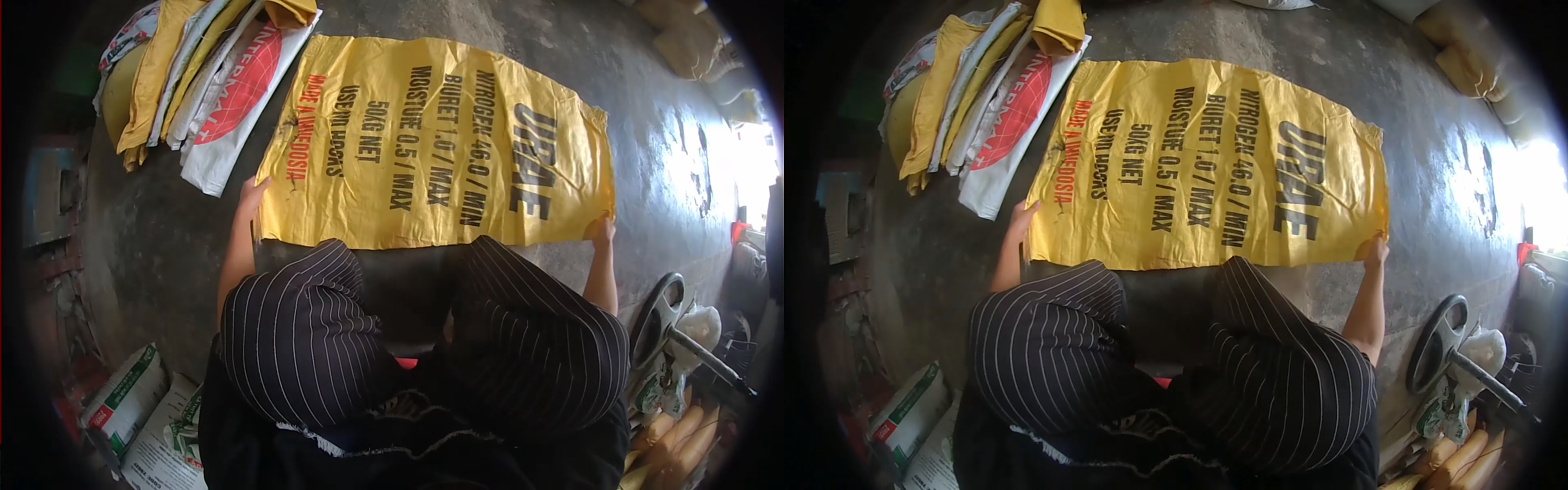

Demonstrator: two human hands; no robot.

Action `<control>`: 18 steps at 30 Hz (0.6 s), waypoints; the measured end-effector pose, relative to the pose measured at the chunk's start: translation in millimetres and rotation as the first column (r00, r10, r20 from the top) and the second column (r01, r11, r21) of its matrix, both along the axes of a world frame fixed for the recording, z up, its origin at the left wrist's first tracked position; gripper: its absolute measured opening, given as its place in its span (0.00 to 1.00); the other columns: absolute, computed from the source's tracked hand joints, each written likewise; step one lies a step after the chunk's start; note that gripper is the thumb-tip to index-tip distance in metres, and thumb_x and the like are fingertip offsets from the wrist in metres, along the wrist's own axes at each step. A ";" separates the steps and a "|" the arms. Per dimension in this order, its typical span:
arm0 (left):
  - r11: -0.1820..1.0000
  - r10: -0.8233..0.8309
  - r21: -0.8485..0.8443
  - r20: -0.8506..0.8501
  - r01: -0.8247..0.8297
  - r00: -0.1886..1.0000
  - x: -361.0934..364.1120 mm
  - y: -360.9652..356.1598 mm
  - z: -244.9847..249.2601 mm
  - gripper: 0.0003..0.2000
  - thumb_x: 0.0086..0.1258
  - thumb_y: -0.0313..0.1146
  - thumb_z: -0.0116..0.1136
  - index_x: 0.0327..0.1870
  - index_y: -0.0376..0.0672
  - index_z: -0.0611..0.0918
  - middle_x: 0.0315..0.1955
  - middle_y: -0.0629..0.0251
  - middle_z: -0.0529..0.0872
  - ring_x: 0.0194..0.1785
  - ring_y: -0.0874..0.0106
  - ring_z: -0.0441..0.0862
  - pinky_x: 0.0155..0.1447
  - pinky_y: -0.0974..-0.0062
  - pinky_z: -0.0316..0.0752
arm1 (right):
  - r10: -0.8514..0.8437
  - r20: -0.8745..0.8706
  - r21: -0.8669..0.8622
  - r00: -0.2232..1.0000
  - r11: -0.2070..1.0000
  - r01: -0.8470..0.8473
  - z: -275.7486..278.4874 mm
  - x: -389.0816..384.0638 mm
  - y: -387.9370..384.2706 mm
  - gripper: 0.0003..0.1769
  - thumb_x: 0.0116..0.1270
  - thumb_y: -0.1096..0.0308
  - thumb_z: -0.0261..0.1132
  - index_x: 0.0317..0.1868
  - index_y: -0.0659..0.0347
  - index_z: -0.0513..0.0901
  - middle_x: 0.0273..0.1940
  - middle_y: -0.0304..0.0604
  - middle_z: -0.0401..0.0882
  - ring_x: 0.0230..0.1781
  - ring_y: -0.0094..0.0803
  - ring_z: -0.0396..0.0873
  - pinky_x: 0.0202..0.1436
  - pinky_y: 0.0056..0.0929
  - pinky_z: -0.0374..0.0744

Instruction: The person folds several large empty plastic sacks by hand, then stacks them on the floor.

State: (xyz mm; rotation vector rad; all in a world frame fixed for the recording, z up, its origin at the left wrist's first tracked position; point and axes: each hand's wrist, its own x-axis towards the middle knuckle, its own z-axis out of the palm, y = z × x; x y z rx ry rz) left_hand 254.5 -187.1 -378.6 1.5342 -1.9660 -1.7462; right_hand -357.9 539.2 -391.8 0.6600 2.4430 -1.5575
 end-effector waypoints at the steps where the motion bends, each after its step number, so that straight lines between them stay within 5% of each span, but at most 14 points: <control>1: 1.000 -0.011 -0.014 -0.011 0.011 1.000 -0.8 -0.6 0.7 0.17 0.68 0.35 0.57 0.53 0.35 0.78 0.43 0.65 0.84 0.44 0.77 0.80 0.49 0.75 0.73 | 0.046 0.037 -0.068 0.998 0.997 -0.044 5.3 11.9 -4.7 0.24 0.66 0.46 0.59 0.50 0.56 0.79 0.40 0.42 0.82 0.37 0.36 0.82 0.37 0.33 0.80; 4: 0.999 -0.030 -0.020 0.007 0.031 1.000 -5.2 -10.0 14.1 0.15 0.66 0.36 0.60 0.47 0.35 0.80 0.36 0.66 0.85 0.40 0.79 0.79 0.46 0.77 0.73 | 0.061 0.284 0.097 0.957 0.991 -0.092 41.5 47.8 -30.2 0.29 0.66 0.40 0.57 0.54 0.57 0.75 0.42 0.43 0.80 0.37 0.38 0.81 0.38 0.38 0.80; 7: 0.992 -0.072 -0.090 0.130 0.084 0.989 -12.9 -20.6 30.1 0.18 0.66 0.46 0.59 0.40 0.35 0.82 0.32 0.67 0.84 0.37 0.79 0.78 0.43 0.79 0.71 | 0.046 0.328 0.068 0.943 0.995 -0.072 42.1 55.1 -32.7 0.31 0.65 0.40 0.58 0.54 0.58 0.75 0.42 0.44 0.80 0.37 0.38 0.81 0.37 0.41 0.80; 9: 0.998 0.057 -0.045 0.178 -0.050 0.982 -18.5 -31.3 28.4 0.24 0.67 0.53 0.54 0.37 0.36 0.83 0.31 0.67 0.83 0.37 0.78 0.77 0.43 0.78 0.70 | 0.066 0.325 0.062 0.943 0.994 -0.091 42.8 54.6 -34.2 0.30 0.65 0.40 0.58 0.53 0.58 0.76 0.41 0.44 0.80 0.37 0.38 0.81 0.37 0.41 0.80; 13: 0.996 0.039 -0.083 0.126 -0.028 0.991 -42.9 -31.8 40.5 0.29 0.69 0.56 0.50 0.51 0.32 0.80 0.44 0.60 0.84 0.46 0.75 0.79 0.52 0.77 0.70 | 0.152 0.314 0.045 0.937 0.984 -0.175 35.3 37.7 -29.1 0.29 0.65 0.41 0.58 0.50 0.60 0.77 0.41 0.45 0.80 0.36 0.38 0.81 0.33 0.39 0.79; 16: 1.000 -0.007 -0.013 0.073 0.008 0.997 -56.3 -36.8 56.4 0.28 0.69 0.55 0.51 0.50 0.33 0.81 0.43 0.61 0.85 0.46 0.75 0.79 0.52 0.77 0.70 | 0.277 0.457 0.146 0.845 0.914 -0.378 16.9 1.9 1.3 0.29 0.62 0.37 0.58 0.51 0.51 0.76 0.40 0.38 0.79 0.37 0.35 0.76 0.41 0.43 0.74; 18: 0.998 -0.042 -0.033 0.075 0.044 0.996 -58.3 -50.3 51.8 0.27 0.69 0.54 0.51 0.48 0.33 0.81 0.41 0.63 0.85 0.43 0.75 0.79 0.50 0.77 0.71 | 0.241 0.447 0.206 0.862 0.909 -0.362 15.1 0.1 -3.0 0.28 0.62 0.37 0.57 0.51 0.51 0.76 0.40 0.38 0.79 0.36 0.35 0.75 0.41 0.43 0.72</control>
